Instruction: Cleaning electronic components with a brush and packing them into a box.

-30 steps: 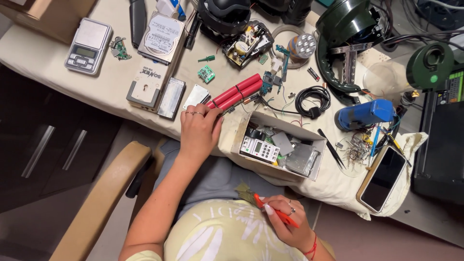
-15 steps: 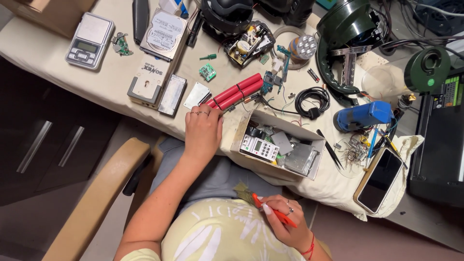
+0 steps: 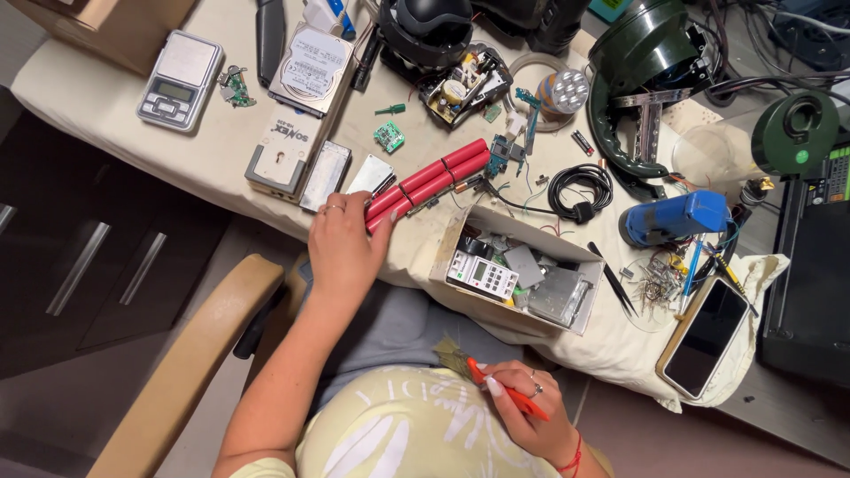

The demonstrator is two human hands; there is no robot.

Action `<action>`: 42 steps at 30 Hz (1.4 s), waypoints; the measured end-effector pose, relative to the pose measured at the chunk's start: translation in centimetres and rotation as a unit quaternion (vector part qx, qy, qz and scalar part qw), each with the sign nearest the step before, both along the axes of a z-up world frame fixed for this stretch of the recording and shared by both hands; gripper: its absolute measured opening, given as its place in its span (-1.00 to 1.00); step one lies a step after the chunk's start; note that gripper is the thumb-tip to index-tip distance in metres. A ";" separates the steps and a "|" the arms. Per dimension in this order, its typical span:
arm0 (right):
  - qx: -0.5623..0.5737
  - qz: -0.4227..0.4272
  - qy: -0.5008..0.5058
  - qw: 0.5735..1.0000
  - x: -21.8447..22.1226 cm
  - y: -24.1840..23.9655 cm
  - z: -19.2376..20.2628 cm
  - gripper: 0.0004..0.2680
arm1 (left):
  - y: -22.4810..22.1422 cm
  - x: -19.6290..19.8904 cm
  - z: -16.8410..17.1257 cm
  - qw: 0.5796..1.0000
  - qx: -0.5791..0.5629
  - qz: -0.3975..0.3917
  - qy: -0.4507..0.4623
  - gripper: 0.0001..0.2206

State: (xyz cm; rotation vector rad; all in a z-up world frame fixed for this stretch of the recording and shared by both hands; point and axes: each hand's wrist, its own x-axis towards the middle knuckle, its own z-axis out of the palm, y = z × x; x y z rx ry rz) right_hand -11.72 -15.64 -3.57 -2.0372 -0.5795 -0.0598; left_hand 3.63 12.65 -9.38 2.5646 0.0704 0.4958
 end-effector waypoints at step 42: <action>0.011 -0.019 -0.024 0.999 -0.5 -0.4 -0.2 -0.88 | 0.8 0.9 1.4 0.985 -0.147 -0.035 0.082 -0.76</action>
